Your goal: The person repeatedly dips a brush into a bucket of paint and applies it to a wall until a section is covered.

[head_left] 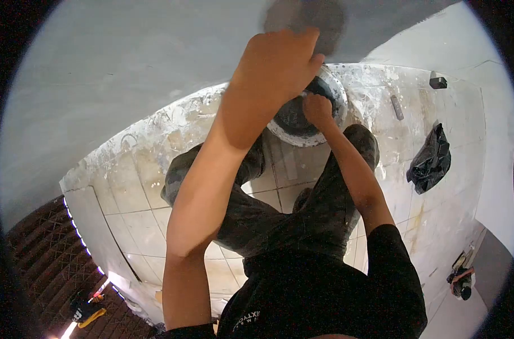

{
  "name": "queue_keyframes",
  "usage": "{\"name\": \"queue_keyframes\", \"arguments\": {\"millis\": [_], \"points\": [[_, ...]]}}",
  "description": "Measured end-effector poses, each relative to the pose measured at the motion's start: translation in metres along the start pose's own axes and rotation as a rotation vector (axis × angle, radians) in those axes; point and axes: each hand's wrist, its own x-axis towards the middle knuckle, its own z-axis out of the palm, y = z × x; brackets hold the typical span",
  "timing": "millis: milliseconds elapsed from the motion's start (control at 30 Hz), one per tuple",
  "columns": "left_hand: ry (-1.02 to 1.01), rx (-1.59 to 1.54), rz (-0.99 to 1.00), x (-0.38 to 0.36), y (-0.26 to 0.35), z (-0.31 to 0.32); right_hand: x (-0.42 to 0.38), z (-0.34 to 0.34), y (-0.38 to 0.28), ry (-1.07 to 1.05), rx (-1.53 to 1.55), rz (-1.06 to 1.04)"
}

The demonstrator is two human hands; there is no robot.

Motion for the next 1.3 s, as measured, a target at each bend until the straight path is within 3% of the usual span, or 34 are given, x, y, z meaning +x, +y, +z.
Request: {"name": "queue_keyframes", "arguments": {"millis": [167, 300, 433, 533, 667, 733, 933, 1100, 1133, 1200, 1267, 1300], "points": [[0.036, 0.023, -0.017, 0.007, 0.006, 0.008, 0.026, 0.068, -0.007, 0.027, 0.019, -0.031], [0.021, 0.02, -0.017, 0.012, 0.003, 0.011, -0.006, 0.055, -0.019, -0.009, -0.012, -0.209], [0.004, 0.025, -0.033, 0.014, 0.001, 0.009, -0.024, 0.016, 0.0, -0.226, -0.06, -0.234], [-0.09, 0.051, -0.11, 0.017, -0.004, -0.001, -0.039, 0.0, 0.027, -0.101, 0.249, -0.01], [0.017, 0.095, -0.224, 0.019, -0.016, -0.011, -0.052, -0.021, 0.061, -0.356, 1.014, 0.349], [0.044, 0.099, -0.279, 0.018, -0.022, -0.017, -0.079, -0.074, 0.05, -0.421, 1.274, 0.572], [0.062, 0.095, -0.382, 0.024, -0.022, -0.029, -0.132, -0.081, 0.049, -0.355, 1.815, 0.456], [0.095, 0.113, -0.464, 0.035, -0.016, -0.037, -0.157, -0.098, 0.024, -0.265, 2.223, 0.479], [0.12, 0.092, -0.475, 0.037, -0.016, -0.039, -0.161, -0.123, 0.008, -0.173, 2.246, 0.596], [0.166, 0.05, -0.489, 0.041, -0.016, -0.043, -0.164, -0.103, 0.013, -0.226, 2.486, 0.415], [0.258, 0.01, -0.45, 0.046, -0.02, -0.046, -0.167, -0.109, 0.01, -0.25, 2.597, 0.439], [0.3, -0.012, -0.432, 0.048, -0.019, -0.047, -0.168, -0.115, 0.01, -0.292, 2.689, 0.292]]}}
